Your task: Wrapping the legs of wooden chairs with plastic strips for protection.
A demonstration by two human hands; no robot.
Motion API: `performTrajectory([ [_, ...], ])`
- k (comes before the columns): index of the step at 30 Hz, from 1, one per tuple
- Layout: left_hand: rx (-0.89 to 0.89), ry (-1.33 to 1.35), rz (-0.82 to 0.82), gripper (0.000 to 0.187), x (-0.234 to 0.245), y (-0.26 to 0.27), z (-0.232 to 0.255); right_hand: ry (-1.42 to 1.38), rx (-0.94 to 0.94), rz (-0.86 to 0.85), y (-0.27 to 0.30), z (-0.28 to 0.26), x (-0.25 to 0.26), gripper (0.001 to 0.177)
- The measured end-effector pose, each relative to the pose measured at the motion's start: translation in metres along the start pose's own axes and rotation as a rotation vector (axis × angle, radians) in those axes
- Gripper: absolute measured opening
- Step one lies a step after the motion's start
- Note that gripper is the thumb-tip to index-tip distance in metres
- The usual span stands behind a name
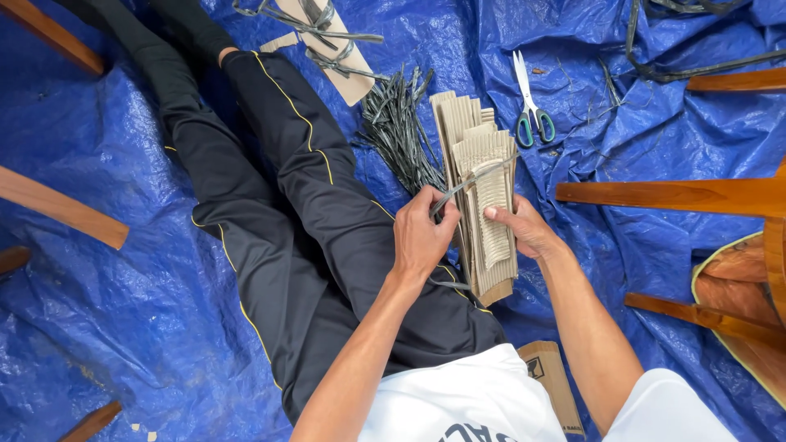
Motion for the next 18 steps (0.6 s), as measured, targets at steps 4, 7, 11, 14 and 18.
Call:
performTrajectory([
  [4,0.006,0.053,0.028,0.016,0.008,-0.005,0.010,-0.060,-0.011,-0.044,-0.005,0.003,0.003,0.062],
  [7,0.006,0.104,0.072,0.015,0.016,-0.009,0.014,-0.090,-0.023,-0.078,-0.002,0.002,-0.001,0.062],
  [11,-0.076,0.095,0.202,0.012,0.038,-0.014,0.026,-0.084,0.009,-0.050,-0.005,0.002,0.007,0.060],
  [14,-0.085,0.097,0.285,0.012,0.057,-0.014,0.028,-0.110,0.018,-0.011,-0.005,0.004,0.022,0.059],
  [18,-0.040,0.137,0.409,0.014,0.089,-0.014,0.020,-0.086,0.021,0.116,0.007,0.004,0.044,0.061],
])
Point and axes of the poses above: each hand's wrist, its own y-axis away from the middle knuckle, its own x-axis out of the back of the hand, z = x × y, the point moved 9 cm from there along -y, towards the middle knuckle, and after that the axes turned 9 degrees about -x, right-handed, at the moved point
